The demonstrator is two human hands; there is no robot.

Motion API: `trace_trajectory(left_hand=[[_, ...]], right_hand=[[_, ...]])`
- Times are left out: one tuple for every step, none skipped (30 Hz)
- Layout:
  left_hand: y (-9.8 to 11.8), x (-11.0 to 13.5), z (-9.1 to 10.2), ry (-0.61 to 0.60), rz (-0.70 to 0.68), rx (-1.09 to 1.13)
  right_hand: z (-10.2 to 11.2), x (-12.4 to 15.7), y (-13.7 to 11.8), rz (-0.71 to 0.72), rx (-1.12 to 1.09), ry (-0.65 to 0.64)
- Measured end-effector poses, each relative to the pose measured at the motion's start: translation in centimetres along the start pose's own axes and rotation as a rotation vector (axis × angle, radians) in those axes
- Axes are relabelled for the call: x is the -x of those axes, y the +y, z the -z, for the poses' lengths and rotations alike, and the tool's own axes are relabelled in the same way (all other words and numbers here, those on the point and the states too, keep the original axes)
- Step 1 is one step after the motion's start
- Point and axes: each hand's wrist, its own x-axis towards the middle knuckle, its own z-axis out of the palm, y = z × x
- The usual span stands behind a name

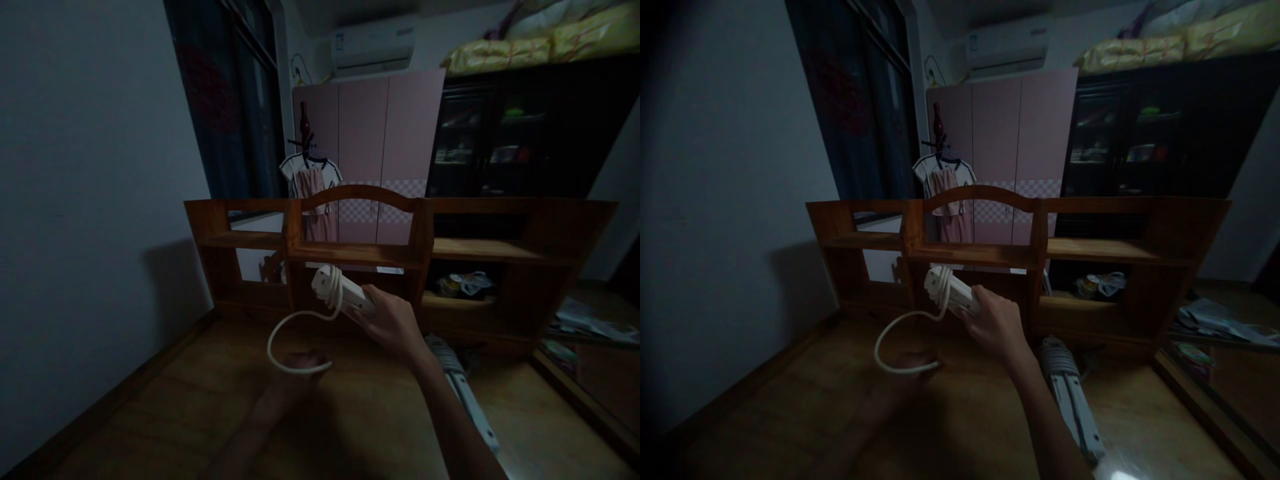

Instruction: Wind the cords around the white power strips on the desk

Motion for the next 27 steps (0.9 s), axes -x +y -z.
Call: trace_trajectory(left_hand=[[0.4, 0.0, -0.4, 0.069, -0.009, 0.045], [0.7, 0.1, -0.9, 0.146, -0.031, 0.093], [0.9, 0.2, -1.3, 0.22, -0.044, 0.127], [0.8, 0.3, -1.7, 0.28, -0.053, 0.154], [0.7, 0.3, -1.9, 0.317, -0.053, 0.167], [0.4, 0.4, -1.9, 0.345, -0.04, 0.168], [0.2, 0.4, -1.8, 0.359, -0.016, 0.172], [0.0, 0.4, -1.6, 0.367, 0.016, 0.185], [-0.2, 0.4, -1.2, 0.361, 0.055, 0.204], [-0.3, 0.3, -0.8, 0.341, 0.097, 0.225], [-0.3, 0.2, -0.5, 0.315, 0.137, 0.244], [-0.3, 0.1, -0.2, 0.286, 0.168, 0.253], [-0.2, 0.0, 0.0, 0.266, 0.184, 0.245], [-0.1, -0.1, 0.1, 0.263, 0.186, 0.217], [0.1, -0.2, 0.1, 0.265, 0.182, 0.181], [0.2, -0.2, 0.1, 0.273, 0.18, 0.145], [0.3, -0.2, -0.1, 0.281, 0.19, 0.114], [0.3, -0.2, -0.2, 0.288, 0.212, 0.092], [0.3, -0.1, -0.3, 0.297, 0.243, 0.081], [0.2, -0.1, -0.4, 0.306, 0.28, 0.08], [0.0, -0.1, -0.5, 0.317, 0.315, 0.083], [-0.2, -0.2, -0.4, 0.333, 0.346, 0.088], [-0.4, -0.2, -0.4, 0.353, 0.371, 0.096], [-0.6, -0.3, -0.2, 0.376, 0.391, 0.108], [-0.7, -0.4, 0.0, 0.399, 0.408, 0.123], [-0.9, -0.5, 0.2, 0.419, 0.423, 0.141], [-1.1, -0.5, 0.3, 0.433, 0.436, 0.162]], right_hand=[[-0.2, -0.1, 0.3, -0.013, 0.053, -0.014], [-0.4, -0.1, 0.7, -0.019, 0.099, -0.032], [-0.6, -0.2, 1.0, -0.017, 0.136, -0.055], [-0.8, -0.2, 1.4, -0.007, 0.162, -0.083], [-1.0, -0.2, 1.7, 0.007, 0.18, -0.117], [-1.1, -0.2, 2.1, 0.021, 0.191, -0.154], [-1.2, -0.2, 2.4, 0.035, 0.195, -0.191], [-1.3, -0.2, 2.6, 0.043, 0.198, -0.224], [-1.4, -0.1, 2.8, 0.049, 0.198, -0.25], [-1.4, -0.1, 2.8, 0.052, 0.199, -0.266], [-1.5, -0.1, 2.8, 0.056, 0.199, -0.276], [-1.5, -0.1, 2.7, 0.06, 0.199, -0.284], [-1.5, -0.1, 2.6, 0.066, 0.198, -0.291], [-1.6, 0.0, 2.3, 0.073, 0.194, -0.295], [-1.6, 0.0, 2.1, 0.084, 0.187, -0.298], [-1.6, 0.0, 1.8, 0.095, 0.18, -0.302], [-1.6, 0.1, 1.5, 0.104, 0.175, -0.307], [-1.6, 0.2, 1.2, 0.113, 0.172, -0.311], [-1.6, 0.3, 0.9, 0.119, 0.171, -0.315], [-1.6, 0.4, 0.7, 0.124, 0.172, -0.324], [-1.5, 0.4, 0.4, 0.127, 0.175, -0.334], [-1.4, 0.5, 0.2, 0.127, 0.178, -0.343], [-1.3, 0.6, -0.1, 0.131, 0.178, -0.351], [-1.1, 0.7, -0.3, 0.135, 0.178, -0.359], [-0.9, 0.8, -0.6, 0.138, 0.177, -0.365], [-0.7, 1.0, -0.9, 0.143, 0.174, -0.372], [-0.5, 1.1, -1.2, 0.151, 0.166, -0.377]])
